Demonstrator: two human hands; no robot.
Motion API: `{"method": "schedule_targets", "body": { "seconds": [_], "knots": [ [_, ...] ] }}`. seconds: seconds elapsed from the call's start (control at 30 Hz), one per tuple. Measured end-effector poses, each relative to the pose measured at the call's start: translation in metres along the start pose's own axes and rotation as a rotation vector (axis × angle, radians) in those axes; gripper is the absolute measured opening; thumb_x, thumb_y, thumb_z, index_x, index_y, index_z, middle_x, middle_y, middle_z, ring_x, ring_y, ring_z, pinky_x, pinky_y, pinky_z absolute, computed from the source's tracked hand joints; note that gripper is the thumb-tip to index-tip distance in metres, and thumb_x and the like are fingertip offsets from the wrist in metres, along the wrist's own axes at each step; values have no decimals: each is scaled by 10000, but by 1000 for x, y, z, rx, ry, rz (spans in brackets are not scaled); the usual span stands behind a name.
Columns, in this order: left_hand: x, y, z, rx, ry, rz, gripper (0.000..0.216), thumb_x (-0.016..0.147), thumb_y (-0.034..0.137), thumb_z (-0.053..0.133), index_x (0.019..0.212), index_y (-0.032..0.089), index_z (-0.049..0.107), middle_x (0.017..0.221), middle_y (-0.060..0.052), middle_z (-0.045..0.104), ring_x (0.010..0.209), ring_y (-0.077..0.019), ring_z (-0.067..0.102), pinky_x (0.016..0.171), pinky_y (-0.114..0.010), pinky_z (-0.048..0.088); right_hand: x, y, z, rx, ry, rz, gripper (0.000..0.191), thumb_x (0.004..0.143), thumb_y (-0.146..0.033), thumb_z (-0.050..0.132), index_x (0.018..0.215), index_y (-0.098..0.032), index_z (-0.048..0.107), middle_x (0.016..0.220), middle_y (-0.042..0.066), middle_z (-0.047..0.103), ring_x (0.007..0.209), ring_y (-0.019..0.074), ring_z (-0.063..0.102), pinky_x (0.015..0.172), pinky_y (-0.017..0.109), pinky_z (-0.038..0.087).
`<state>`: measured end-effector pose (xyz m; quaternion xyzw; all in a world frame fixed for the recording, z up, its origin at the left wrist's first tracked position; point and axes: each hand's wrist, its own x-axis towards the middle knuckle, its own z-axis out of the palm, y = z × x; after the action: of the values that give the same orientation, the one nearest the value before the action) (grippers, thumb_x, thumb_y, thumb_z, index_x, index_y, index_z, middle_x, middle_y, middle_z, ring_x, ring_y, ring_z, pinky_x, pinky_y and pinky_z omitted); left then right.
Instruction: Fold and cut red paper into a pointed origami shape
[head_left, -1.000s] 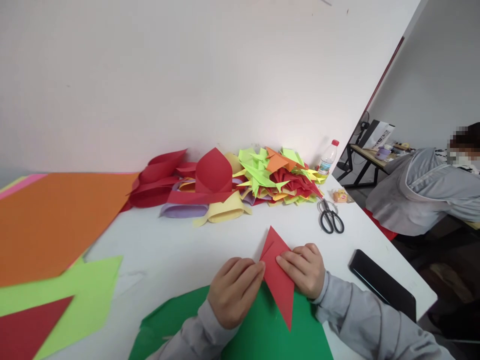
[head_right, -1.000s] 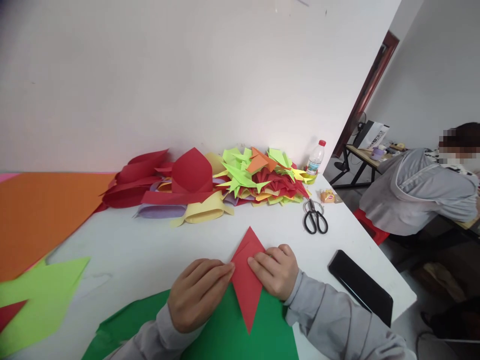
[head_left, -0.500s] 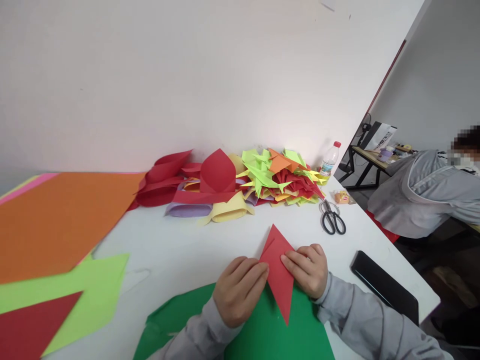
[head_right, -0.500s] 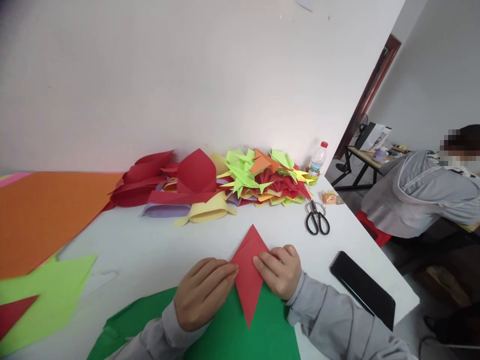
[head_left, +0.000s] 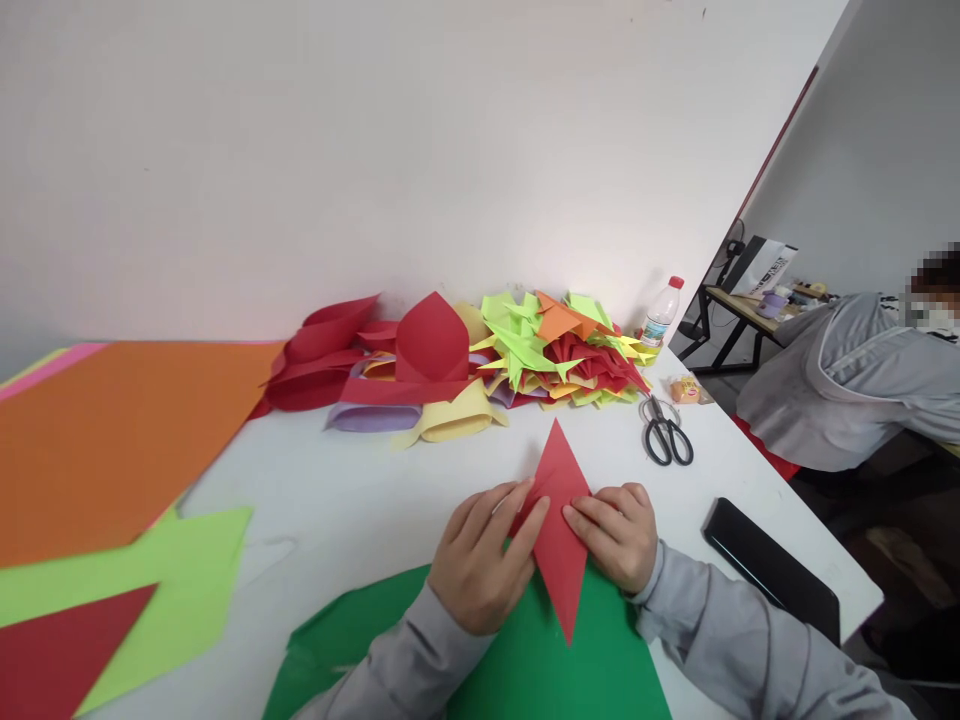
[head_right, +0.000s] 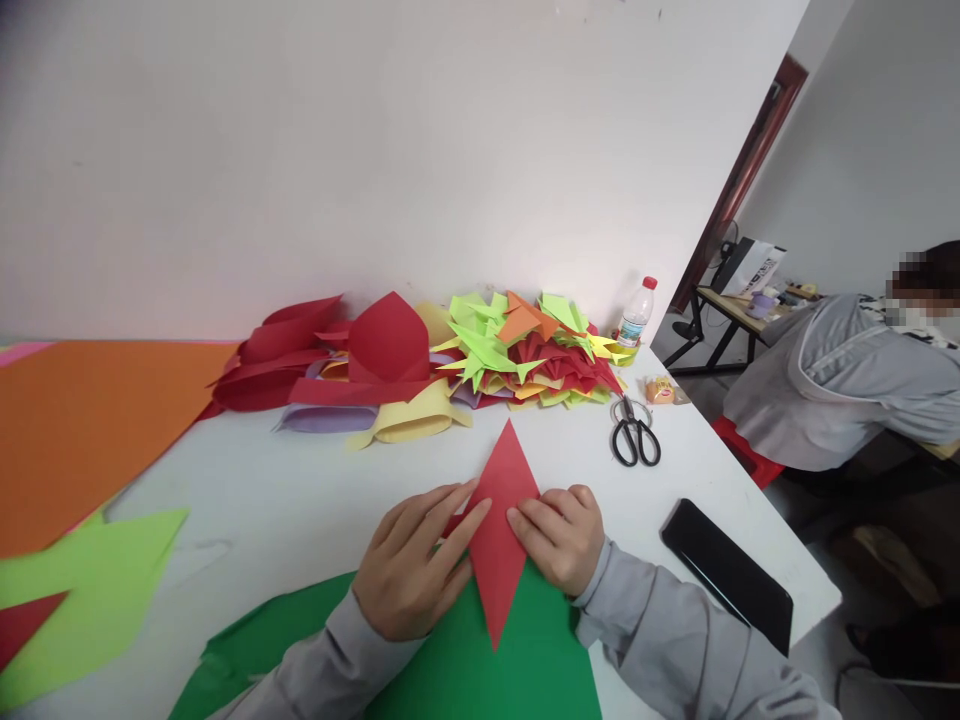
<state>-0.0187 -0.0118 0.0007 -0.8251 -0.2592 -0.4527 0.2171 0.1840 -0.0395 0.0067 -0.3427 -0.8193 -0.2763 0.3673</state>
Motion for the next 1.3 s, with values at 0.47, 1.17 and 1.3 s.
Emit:
{"method": "schedule_targets", "body": {
  "seconds": [0.47, 1.17, 1.3],
  "knots": [
    [-5, 6, -5, -119, 110, 173, 265, 882, 28, 402, 871, 87, 660, 866, -131, 731, 789, -250, 628, 650, -394, 500, 7, -7, -4, 30, -35, -111, 265, 962, -99, 416, 945, -86, 681, 880, 85, 724, 762, 163, 554, 603, 329, 325],
    [-2, 5, -6, -125, 63, 161, 238, 870, 26, 433, 876, 96, 660, 883, -117, 739, 768, -233, 617, 639, -381, 471, 7, -5, -2, 74, -27, -105, 248, 950, -131, 432, 953, -106, 678, 865, 78, 713, 761, 164, 562, 618, 335, 340],
    [-2, 5, -5, -126, 54, 171, 245, 867, 29, 423, 880, 88, 660, 878, -121, 737, 776, -239, 615, 626, -376, 468, 6, -5, -1, 77, -30, -105, 258, 947, -128, 422, 963, -107, 678, 863, 82, 712, 751, 161, 557, 616, 331, 340]
  ]
}}
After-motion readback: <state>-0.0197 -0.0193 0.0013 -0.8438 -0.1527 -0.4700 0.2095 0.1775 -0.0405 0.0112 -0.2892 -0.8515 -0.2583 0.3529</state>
